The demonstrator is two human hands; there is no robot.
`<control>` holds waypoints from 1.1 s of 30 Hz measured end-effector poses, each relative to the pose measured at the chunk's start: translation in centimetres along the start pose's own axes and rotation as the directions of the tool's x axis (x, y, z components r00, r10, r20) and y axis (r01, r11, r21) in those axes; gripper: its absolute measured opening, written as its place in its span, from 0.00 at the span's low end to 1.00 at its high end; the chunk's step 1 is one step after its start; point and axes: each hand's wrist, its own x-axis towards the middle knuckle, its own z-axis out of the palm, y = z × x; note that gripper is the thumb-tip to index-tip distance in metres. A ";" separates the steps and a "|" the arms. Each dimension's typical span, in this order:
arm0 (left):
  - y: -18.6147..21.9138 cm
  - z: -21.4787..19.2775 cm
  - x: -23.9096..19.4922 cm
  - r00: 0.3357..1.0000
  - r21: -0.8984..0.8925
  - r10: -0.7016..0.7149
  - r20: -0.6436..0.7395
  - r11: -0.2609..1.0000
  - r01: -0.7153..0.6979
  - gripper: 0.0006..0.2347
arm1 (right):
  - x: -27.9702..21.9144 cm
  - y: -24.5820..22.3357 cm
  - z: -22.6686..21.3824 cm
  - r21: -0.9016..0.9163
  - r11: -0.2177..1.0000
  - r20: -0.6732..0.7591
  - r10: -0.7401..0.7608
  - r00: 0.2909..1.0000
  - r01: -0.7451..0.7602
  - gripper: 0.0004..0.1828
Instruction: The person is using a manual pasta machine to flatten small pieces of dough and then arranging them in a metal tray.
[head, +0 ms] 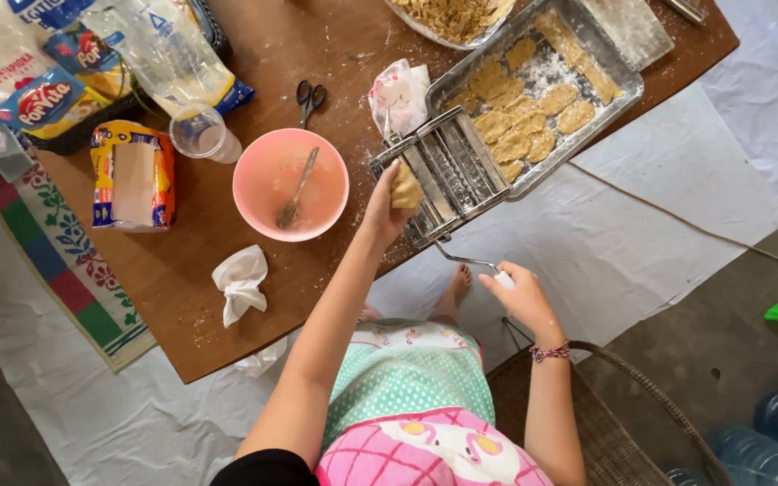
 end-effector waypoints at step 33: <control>-6.2 -10.1 4.8 0.886 0.139 0.001 -0.464 0.988 0.071 0.14 | -3.3 -2.6 1.6 -0.145 0.986 0.147 -0.059 0.987 0.081 0.21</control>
